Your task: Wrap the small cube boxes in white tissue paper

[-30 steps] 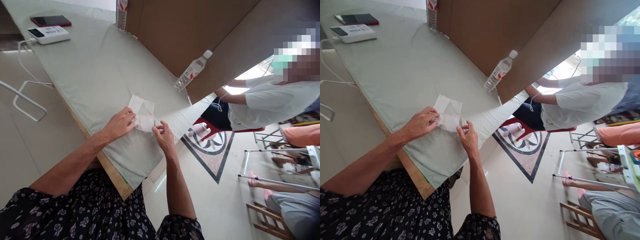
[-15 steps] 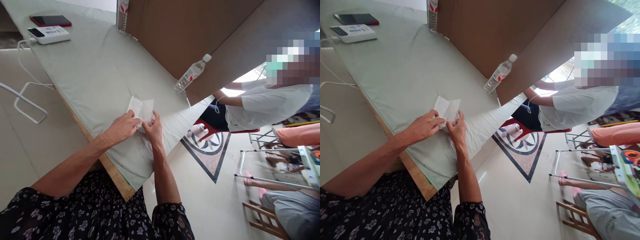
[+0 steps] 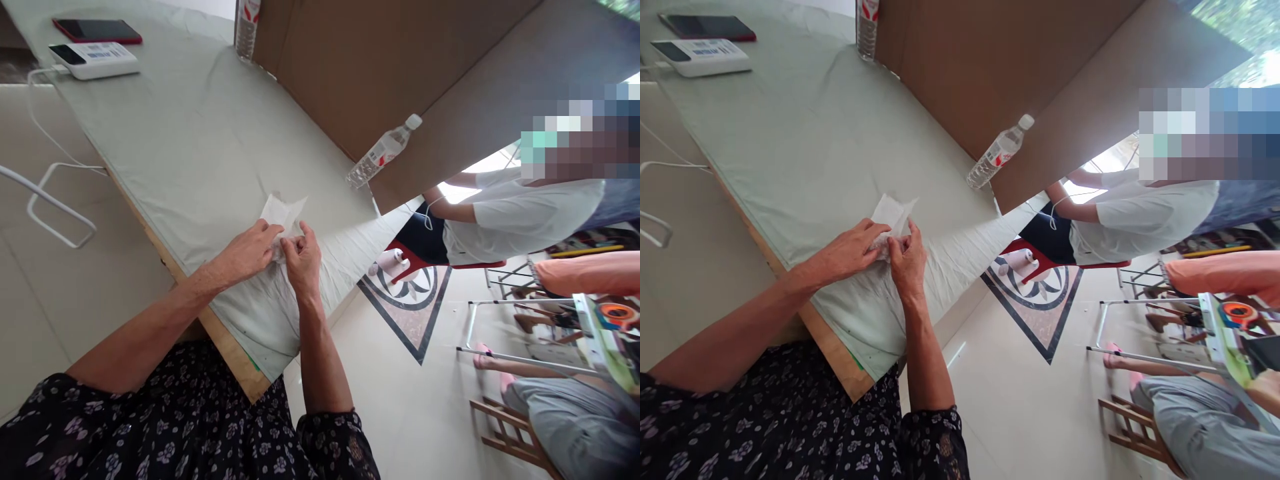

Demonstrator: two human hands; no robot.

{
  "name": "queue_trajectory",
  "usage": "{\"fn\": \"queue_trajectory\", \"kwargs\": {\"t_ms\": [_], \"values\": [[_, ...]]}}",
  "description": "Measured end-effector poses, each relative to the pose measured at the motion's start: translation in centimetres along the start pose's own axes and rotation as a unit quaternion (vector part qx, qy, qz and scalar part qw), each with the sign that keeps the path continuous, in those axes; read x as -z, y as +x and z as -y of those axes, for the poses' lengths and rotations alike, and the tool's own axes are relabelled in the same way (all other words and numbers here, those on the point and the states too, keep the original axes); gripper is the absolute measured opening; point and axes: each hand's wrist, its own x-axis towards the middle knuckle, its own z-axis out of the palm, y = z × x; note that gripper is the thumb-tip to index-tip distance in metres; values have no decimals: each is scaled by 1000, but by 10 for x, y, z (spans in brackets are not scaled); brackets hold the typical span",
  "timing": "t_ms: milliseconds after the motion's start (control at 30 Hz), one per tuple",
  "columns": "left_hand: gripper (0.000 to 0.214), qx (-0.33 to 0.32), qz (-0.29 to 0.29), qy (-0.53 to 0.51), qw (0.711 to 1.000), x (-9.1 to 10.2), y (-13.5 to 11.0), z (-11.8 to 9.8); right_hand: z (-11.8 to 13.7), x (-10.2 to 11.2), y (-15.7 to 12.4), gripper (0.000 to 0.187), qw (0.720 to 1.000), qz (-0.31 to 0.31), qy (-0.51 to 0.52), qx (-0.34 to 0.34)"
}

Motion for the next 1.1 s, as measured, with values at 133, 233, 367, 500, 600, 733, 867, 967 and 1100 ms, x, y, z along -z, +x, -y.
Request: {"fn": "queue_trajectory", "kwargs": {"t_ms": [133, 233, 367, 500, 600, 733, 867, 967, 1100], "values": [[54, -3, -28, -41, 999, -7, 0, 4, 8, 1, -9, 56, 995, 41, -80, 37], [58, -9, -58, -71, 996, -15, 1, 10, 13, 8, -16, 53, 986, 94, -108, 83], [62, -25, -109, -116, 987, -25, -2, 17, 13, 17, -16, 49, 974, 151, -112, 130], [56, -10, -170, -169, 971, -25, -9, 19, 14, 19, -7, 58, 956, 201, -158, 148], [34, 23, -234, -179, 955, -22, -10, 16, 19, 17, -4, 60, 943, 206, -214, 151], [9, 52, -218, -175, 959, -22, -1, 7, 19, 19, -1, 64, 936, 211, -226, 170], [8, 71, -180, -166, 967, -25, 5, 2, 3, 31, 15, 65, 948, 266, -85, 149], [8, 74, -171, -154, 970, -26, 5, 2, -14, 36, 35, 56, 974, 214, 48, 55], [8, 72, -164, -150, 972, -27, 2, 3, -29, 26, 62, 54, 980, 143, 87, -106]]}}
